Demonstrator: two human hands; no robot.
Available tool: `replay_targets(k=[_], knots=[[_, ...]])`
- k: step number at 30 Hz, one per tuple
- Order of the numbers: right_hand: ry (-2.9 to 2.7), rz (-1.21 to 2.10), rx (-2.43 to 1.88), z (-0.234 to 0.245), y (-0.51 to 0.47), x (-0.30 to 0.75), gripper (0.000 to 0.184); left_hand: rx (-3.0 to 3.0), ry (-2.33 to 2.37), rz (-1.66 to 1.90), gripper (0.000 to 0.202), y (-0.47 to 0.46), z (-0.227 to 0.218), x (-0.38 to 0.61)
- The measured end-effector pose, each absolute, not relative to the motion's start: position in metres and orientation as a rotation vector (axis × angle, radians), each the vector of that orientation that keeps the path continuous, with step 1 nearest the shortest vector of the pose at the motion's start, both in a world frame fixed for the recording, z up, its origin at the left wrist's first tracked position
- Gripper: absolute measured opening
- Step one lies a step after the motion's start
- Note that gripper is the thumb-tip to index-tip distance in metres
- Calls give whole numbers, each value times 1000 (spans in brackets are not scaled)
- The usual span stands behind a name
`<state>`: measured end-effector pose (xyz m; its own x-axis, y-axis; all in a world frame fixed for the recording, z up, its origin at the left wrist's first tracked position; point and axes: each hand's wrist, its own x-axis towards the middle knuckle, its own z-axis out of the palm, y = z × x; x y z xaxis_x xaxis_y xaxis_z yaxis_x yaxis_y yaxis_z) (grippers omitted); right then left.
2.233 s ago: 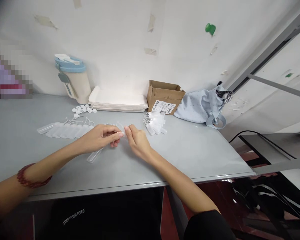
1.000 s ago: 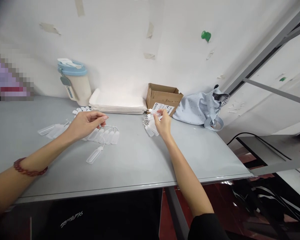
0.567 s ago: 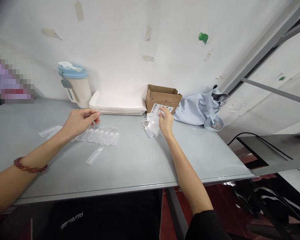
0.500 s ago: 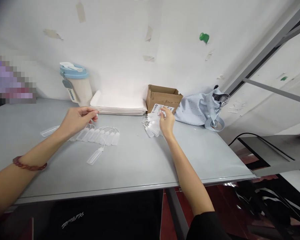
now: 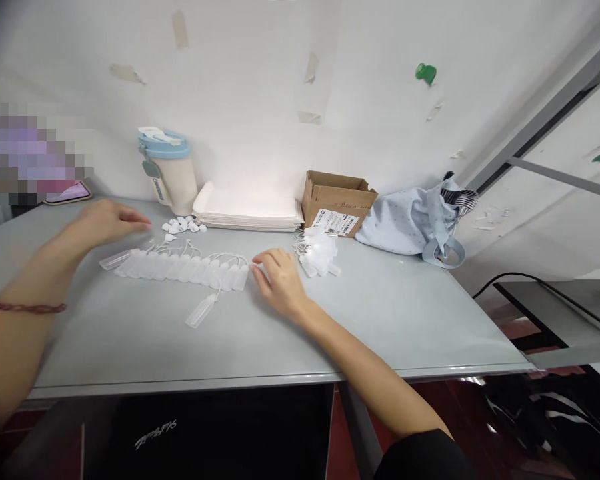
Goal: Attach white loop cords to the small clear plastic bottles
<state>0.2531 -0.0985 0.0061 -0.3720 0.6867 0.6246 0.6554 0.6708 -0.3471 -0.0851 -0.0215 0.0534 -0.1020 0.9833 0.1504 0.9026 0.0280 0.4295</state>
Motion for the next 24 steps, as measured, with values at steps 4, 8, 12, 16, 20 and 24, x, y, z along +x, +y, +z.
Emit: replay_targets(k=[4, 8, 12, 16, 20, 24], knots=[[-2289, 149, -1032, 10, -118, 238, 26, 1983, 1938, 621, 18, -24, 51, -65], [-2458, 153, -1013, 16, -136, 227, 37, 2081, 1938, 551, 17, -21, 42, -56], [-2532, 126, -1011, 16, -145, 220, 49, 2094, 1935, 525, 20, -20, 38, -56], [-2524, 63, -1015, 6, -146, 213, 55, 2099, 1927, 466, 24, -16, 36, -54], [-2468, -6, -1058, -5, -144, 204, 62, 2050, 1988, 397, 20, -5, 33, -48], [-2431, -47, -1086, -11, -141, 198, 69, 2013, 2035, 343, 16, 0, 30, -41]])
